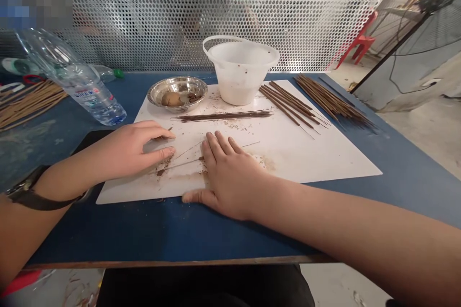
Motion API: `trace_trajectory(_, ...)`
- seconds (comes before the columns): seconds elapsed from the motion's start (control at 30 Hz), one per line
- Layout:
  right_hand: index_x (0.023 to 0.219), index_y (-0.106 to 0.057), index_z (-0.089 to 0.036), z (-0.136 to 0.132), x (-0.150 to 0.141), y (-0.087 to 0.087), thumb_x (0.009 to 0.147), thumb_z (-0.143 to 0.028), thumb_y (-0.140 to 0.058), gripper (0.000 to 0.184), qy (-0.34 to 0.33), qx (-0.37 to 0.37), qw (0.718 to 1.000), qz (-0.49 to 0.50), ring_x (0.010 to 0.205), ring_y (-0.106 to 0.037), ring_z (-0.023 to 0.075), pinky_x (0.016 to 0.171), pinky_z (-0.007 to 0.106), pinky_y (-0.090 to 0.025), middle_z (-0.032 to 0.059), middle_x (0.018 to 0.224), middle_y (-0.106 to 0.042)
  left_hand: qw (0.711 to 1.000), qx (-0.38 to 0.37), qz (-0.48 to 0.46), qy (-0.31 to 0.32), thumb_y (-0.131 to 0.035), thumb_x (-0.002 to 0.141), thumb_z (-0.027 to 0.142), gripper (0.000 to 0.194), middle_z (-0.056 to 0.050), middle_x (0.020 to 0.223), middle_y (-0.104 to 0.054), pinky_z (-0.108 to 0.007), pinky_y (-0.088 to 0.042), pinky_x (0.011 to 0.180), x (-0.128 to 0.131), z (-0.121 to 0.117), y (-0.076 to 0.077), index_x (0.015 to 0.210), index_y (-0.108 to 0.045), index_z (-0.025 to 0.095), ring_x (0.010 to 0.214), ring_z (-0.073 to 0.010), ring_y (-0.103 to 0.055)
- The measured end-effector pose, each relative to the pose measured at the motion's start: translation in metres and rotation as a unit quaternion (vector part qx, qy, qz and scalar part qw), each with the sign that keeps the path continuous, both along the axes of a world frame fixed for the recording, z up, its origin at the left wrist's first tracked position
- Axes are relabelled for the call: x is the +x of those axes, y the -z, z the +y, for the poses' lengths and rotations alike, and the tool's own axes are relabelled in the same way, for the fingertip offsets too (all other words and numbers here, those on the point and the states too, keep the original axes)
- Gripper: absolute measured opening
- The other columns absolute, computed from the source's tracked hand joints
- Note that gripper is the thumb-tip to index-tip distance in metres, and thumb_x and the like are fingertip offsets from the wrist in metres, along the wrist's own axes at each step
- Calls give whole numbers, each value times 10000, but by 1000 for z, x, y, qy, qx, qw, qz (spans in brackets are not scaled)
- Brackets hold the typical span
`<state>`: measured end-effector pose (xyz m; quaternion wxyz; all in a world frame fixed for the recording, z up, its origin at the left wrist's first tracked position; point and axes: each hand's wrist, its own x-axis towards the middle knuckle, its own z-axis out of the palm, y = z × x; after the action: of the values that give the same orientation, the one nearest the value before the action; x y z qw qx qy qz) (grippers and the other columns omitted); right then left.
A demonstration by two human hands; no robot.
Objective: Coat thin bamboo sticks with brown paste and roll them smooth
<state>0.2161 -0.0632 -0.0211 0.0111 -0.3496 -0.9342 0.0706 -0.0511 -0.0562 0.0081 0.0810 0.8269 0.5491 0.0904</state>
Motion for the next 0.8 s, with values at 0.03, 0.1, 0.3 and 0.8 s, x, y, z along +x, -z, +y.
trace_trajectory(0.03, 1641, -274, 66, 7, -4, 1, 961, -852, -275, 1143, 1, -1, 1000, 3, 1607, -95, 491, 1278, 656, -238, 321, 1717, -150, 1000, 2, 2, 1, -553, 958, 614, 475, -86, 1230, -735, -450, -531, 943, 0, 1, 1, 1195, -739, 247, 1119, -325, -671)
trace_trajectory(0.1, 1651, -260, 49, 20, -9, 2, 976, -836, -252, 1114, 1, -3, 1000, 13, 1613, -53, 482, 1283, 662, -205, 305, 1728, -122, 1000, 2, 3, 1, -550, 956, 622, 488, -88, 1219, -734, -455, -533, 933, -1, 2, 1, 1202, -738, 245, 1101, -325, -676)
trace_trajectory(0.3, 1656, -265, 37, -8, -5, -2, 939, -877, -262, 1162, -1, -13, 1000, -3, 1601, -80, 514, 1256, 710, -239, 300, 1728, -117, 1000, 1, 6, 17, -551, 963, 608, 459, -83, 1187, -730, -448, -539, 915, -2, 2, 0, 1177, -747, 253, 1077, -313, -679)
trace_trajectory(0.8, 1656, -336, -38, -28, -12, -8, 947, -866, -254, 1093, -7, -19, 1000, -12, 1603, -132, 514, 1220, 751, -268, 259, 1735, -178, 1000, -18, 15, 3, -543, 952, 638, 537, -93, 1251, -706, -459, -549, 932, -3, 0, 0, 1270, -735, 250, 1096, -323, -677)
